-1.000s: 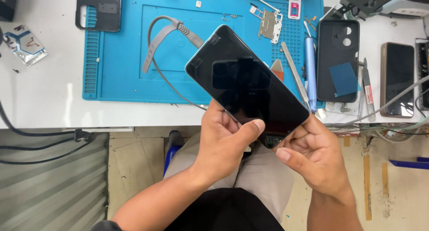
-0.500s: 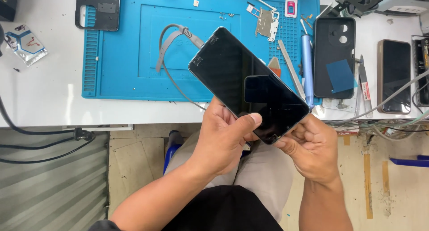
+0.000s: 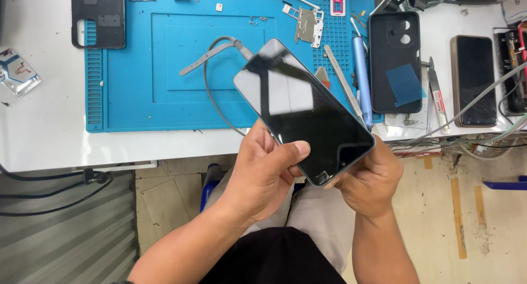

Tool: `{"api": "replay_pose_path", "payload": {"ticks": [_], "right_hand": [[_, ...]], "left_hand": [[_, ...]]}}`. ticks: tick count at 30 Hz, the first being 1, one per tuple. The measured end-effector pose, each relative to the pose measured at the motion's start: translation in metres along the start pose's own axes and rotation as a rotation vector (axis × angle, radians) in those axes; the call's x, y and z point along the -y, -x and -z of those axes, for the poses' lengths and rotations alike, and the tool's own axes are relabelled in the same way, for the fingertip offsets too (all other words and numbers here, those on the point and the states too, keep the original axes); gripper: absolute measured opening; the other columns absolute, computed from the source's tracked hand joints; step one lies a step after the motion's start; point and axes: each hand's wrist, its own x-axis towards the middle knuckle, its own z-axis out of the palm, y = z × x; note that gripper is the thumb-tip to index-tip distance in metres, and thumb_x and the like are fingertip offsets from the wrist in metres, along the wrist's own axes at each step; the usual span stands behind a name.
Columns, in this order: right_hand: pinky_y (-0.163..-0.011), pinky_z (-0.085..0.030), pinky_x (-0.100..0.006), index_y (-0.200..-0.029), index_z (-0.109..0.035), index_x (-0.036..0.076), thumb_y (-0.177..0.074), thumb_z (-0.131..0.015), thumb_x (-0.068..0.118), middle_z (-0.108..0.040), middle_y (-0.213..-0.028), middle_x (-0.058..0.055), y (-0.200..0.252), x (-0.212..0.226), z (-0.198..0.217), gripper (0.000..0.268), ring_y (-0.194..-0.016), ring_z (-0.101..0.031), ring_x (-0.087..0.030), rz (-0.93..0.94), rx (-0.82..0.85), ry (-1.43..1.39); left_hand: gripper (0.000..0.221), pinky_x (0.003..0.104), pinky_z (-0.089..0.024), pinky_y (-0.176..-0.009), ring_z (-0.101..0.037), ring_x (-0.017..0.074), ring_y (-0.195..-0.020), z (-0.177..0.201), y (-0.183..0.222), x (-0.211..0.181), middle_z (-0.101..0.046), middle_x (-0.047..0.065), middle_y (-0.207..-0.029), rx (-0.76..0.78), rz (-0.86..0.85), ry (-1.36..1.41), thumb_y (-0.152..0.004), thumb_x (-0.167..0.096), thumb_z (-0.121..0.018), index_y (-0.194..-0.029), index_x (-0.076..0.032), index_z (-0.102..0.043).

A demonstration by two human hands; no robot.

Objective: Cleaning a smartphone screen with a cloth and removing a protective film

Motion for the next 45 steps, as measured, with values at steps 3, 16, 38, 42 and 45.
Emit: {"api": "replay_pose_path", "payload": {"ticks": [3,16,38,42,45], "right_hand": [[-0.069,-0.048,-0.035,-0.097,-0.058,-0.003,-0.079,-0.08,0.016,-0.06,-0.085,-0.01,0.0,-0.03,0.0,0.034,-0.078,-0.055,-0.022,0.345,-0.173,0.207],[-0.057,-0.043,-0.037,-0.101,-0.053,-0.007,-0.086,-0.075,0.041,-0.059,-0.085,-0.02,0.006,-0.022,0.005,0.055,-0.068,-0.054,-0.026,0.571,-0.13,0.369],[-0.066,-0.046,-0.026,-0.118,-0.055,0.001,-0.086,-0.087,0.038,-0.057,-0.082,0.004,0.016,0.026,0.001,0.059,-0.073,-0.052,-0.008,-0.075,0.058,-0.463],[-0.074,-0.058,-0.032,-0.12,-0.063,-0.009,-0.09,-0.071,0.005,-0.069,-0.102,-0.019,0.007,0.034,0.025,0.034,-0.084,-0.067,-0.024,-0.108,-0.091,-0.401],[-0.065,-0.062,-0.03,-0.116,-0.065,-0.003,-0.099,-0.065,0.0,-0.07,-0.095,-0.017,-0.022,0.029,0.087,0.017,-0.075,-0.068,-0.023,0.05,-0.32,-0.176]], "left_hand": [[0.028,0.036,-0.057,-0.054,-0.064,0.0215,-0.064,-0.006,0.005,0.001,-0.063,0.01,-0.082,-0.008,0.089,0.034,-0.084,0.003,-0.067,-0.102,-0.007,-0.048],[0.034,0.028,-0.052,-0.055,-0.065,0.019,-0.067,0.0,0.0,-0.002,-0.063,0.008,-0.078,-0.096,0.246,0.071,-0.078,0.004,-0.069,-0.086,-0.013,-0.041],[0.057,0.024,-0.046,-0.063,-0.039,0.0039,-0.048,0.021,0.004,0.011,-0.041,-0.004,-0.052,0.121,0.015,-0.067,-0.083,0.005,-0.068,-0.136,-0.002,-0.048],[0.052,0.026,-0.034,-0.059,-0.041,0.0082,-0.067,0.032,0.002,0.012,-0.047,0.0,-0.077,0.022,-0.147,-0.255,-0.08,0.001,-0.073,-0.128,-0.001,-0.054],[0.061,0.022,-0.021,-0.049,-0.023,0.0022,-0.05,0.04,-0.004,0.013,-0.029,-0.007,-0.055,-0.048,-0.177,-0.376,-0.077,-0.003,-0.076,-0.134,0.0,-0.054]]}}
